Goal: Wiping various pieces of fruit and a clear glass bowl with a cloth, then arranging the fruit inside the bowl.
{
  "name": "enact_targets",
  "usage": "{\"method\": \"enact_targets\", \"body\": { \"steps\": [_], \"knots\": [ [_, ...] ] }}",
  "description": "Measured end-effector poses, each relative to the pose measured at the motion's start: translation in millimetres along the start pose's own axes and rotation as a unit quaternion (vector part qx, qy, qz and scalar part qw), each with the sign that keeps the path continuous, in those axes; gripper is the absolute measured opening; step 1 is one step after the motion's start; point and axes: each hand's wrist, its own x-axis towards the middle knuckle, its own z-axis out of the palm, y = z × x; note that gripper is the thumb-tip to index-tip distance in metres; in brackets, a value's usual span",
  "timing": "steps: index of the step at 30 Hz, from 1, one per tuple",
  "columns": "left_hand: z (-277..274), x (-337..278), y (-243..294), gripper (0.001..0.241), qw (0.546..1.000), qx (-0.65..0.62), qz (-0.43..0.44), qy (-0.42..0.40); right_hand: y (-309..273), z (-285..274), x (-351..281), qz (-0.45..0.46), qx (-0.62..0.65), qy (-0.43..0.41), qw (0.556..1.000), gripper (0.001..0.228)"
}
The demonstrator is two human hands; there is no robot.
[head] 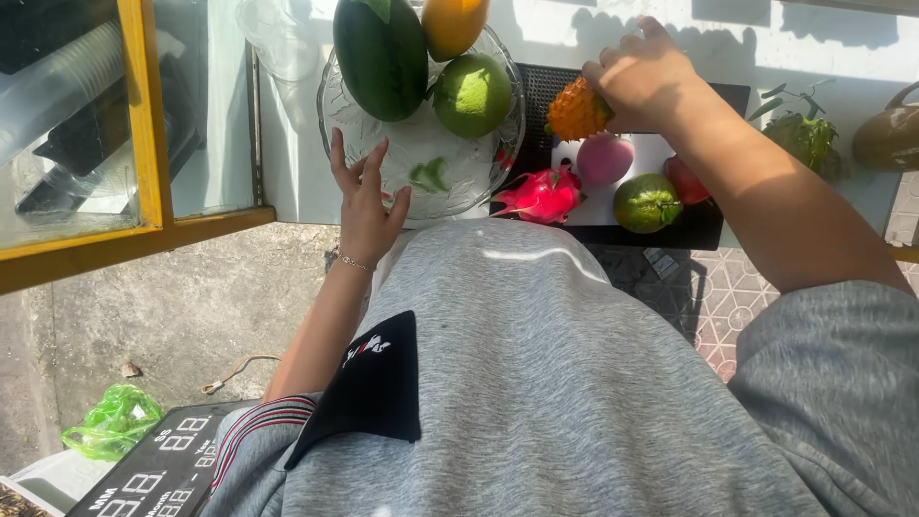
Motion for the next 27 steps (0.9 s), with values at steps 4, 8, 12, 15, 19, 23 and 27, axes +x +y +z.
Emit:
{"method": "enact_targets", "body": {
  "steps": [4, 8, 12, 15, 19, 23, 27],
  "knots": [
    [-1, 1, 6, 0.065, 1.0, -0.014, -0.012, -0.009, -17, -66, -35, 0.06, 0.069, -0.053, 0.994, 0.073],
    [12, 2, 2, 0.049, 0.999, -0.003, 0.017, -0.043, -66, -88, -32, 0.078, 0.204, -0.065, 0.974, 0.067],
    [24, 15, 10, 0.048, 0.993, 0.03, 0.022, -0.115, -118, -59, -5, 0.076, 0.301, 0.008, 0.951, 0.06],
    [30, 32, 24, 0.079, 0.971, 0.029, -0.059, -0.23, -147, -52, 11, 0.096, 0.313, 0.007, 0.945, 0.057],
    [57, 35, 11, 0.083, 0.972, 0.025, -0.048, -0.23, -142, -48, 0, 0.113, 0.354, 0.065, 0.926, 0.061],
    [62, 35, 11, 0.079, 0.97, 0.039, -0.075, -0.227, -119, -18, -33, 0.137, 0.381, 0.236, 0.883, 0.051],
    [66, 32, -2, 0.078, 0.969, 0.019, -0.077, -0.234, -115, 57, -68, 0.219, 0.404, 0.166, 0.873, 0.026]
  ]
}}
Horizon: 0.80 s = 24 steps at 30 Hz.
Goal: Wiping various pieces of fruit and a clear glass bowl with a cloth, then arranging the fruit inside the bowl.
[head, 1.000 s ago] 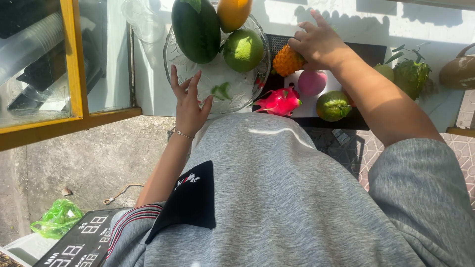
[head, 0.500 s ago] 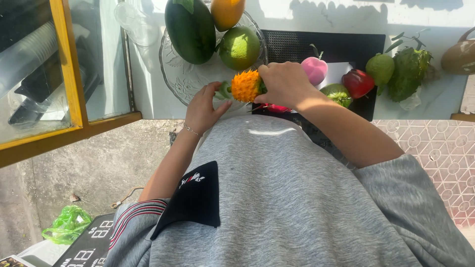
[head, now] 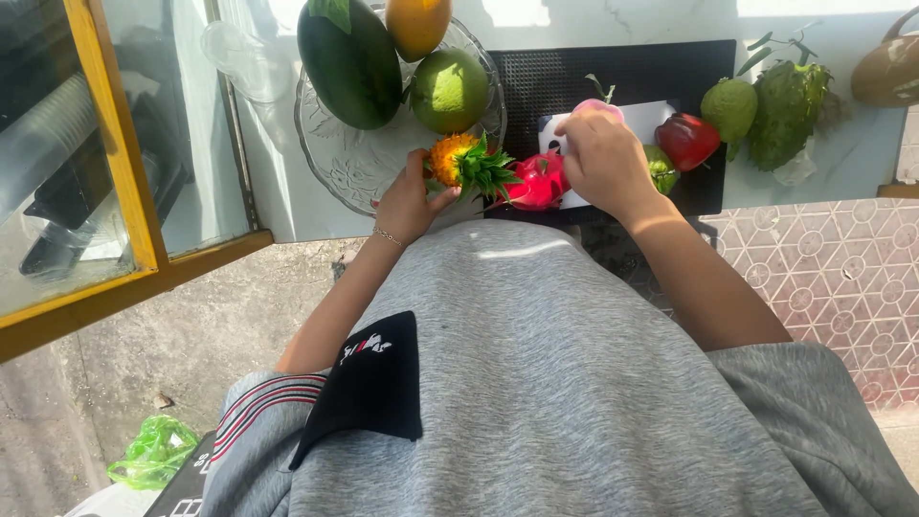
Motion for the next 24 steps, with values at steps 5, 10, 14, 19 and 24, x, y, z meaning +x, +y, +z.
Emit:
{"method": "enact_targets", "body": {
  "steps": [5, 10, 14, 19, 24],
  "knots": [
    [10, -3, -10, 0.076, 1.0, -0.002, 0.027, 0.015, -30, 3, -15, -0.138, -0.12, -0.026, 0.983, 0.077],
    [15, -8, -7, 0.079, 0.986, 0.011, 0.124, 0.111, -28, 35, -13, -0.15, -0.141, 0.031, 0.978, 0.098],
    [6, -12, -1, 0.083, 0.988, 0.07, 0.118, 0.069, -21, 21, -18, -0.108, -0.141, -0.009, 0.984, 0.079],
    [-10, -18, 2, 0.084, 0.985, 0.053, 0.158, 0.049, -45, -98, -26, -0.047, -0.072, -0.099, 0.991, 0.083],
    [-23, -19, 10, 0.081, 0.988, 0.038, 0.143, 0.041, -77, -144, -19, -0.137, 0.292, 0.064, 0.944, 0.088]
  ]
}}
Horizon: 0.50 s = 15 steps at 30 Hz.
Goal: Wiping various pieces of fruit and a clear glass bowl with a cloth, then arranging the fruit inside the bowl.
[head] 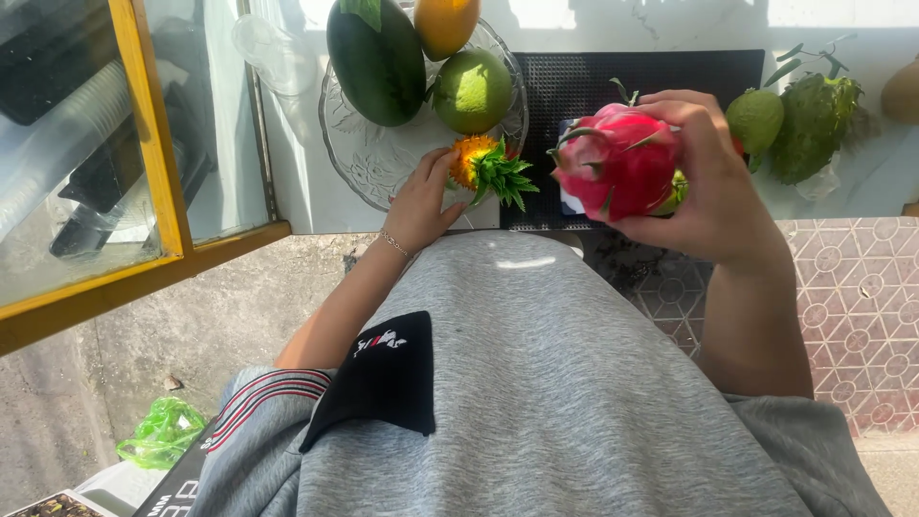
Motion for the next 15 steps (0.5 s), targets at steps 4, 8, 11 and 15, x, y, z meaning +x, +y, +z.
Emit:
{"method": "enact_targets", "body": {
  "steps": [4, 8, 11, 15],
  "knots": [
    [-6, -4, -15, 0.084, 0.997, -0.016, 0.065, 0.025, -21, 80, 40, -0.038, 0.16, -0.082, 0.983, 0.093],
    [-28, -29, -33, 0.071, 0.995, -0.068, -0.009, 0.075, 4, 152, 77, -0.065, -0.081, -0.054, 0.993, 0.1],
    [-55, -36, -20, 0.096, 0.976, -0.155, -0.077, 0.129, 23, 181, 89, 0.029, -0.078, -0.085, 0.993, 0.095],
    [-29, -33, -36, 0.115, 0.948, -0.278, -0.106, 0.113, 33, 201, 91, 0.125, -0.105, -0.183, 0.969, 0.098]
  ]
}}
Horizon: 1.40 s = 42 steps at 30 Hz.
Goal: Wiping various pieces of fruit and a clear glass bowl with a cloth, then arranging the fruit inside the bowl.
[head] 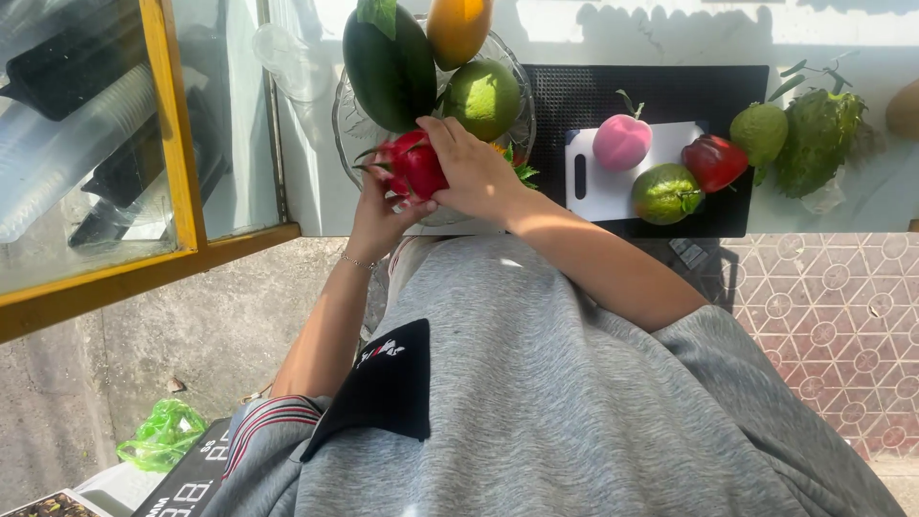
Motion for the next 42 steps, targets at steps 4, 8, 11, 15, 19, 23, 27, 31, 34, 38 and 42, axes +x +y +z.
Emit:
{"method": "enact_targets", "body": {
  "steps": [4, 8, 11, 15, 19, 23, 27, 31, 34, 38, 42],
  "knots": [
    [25, 22, -9, 0.093, 0.992, -0.069, -0.105, -0.005, 11, -15, -17, -0.134, -0.149, 0.154, 0.967, 0.099],
    [37, 31, -15, 0.101, 0.996, 0.051, -0.004, 0.067, 33, -60, -73, -0.133, -0.042, 0.19, 0.972, 0.064],
    [39, 34, -9, 0.097, 0.996, 0.043, 0.009, 0.078, 81, -81, -114, -0.083, -0.033, 0.259, 0.962, 0.05],
    [42, 31, -2, 0.091, 0.983, 0.163, -0.009, 0.086, 174, -100, -172, 0.065, -0.076, 0.397, 0.912, 0.042],
    [51, 31, -18, 0.103, 0.984, 0.142, -0.049, 0.1, 319, -94, -224, 0.188, -0.168, 0.47, 0.846, 0.055],
    [50, 34, -30, 0.098, 0.995, 0.029, 0.037, 0.085, 418, -96, -250, 0.399, -0.123, 0.467, 0.78, 0.081],
    [47, 30, -8, 0.098, 0.993, 0.059, 0.037, 0.091, 448, -114, -253, 0.444, -0.122, 0.432, 0.775, 0.101],
    [43, 29, 11, 0.101, 0.986, 0.12, 0.041, 0.104, 494, -125, -249, 0.446, -0.104, 0.393, 0.797, 0.111],
    [37, 29, 11, 0.095, 0.973, 0.19, 0.07, 0.111, 479, -138, -233, 0.472, -0.073, 0.4, 0.782, 0.109],
    [28, 31, 17, 0.066, 0.966, 0.244, 0.041, 0.08, 464, -147, -223, 0.531, -0.037, 0.384, 0.755, 0.086],
    [20, 34, 27, 0.071, 0.968, 0.247, 0.006, 0.048, 436, -155, -233, 0.506, -0.08, 0.395, 0.763, 0.084]
  ]
}}
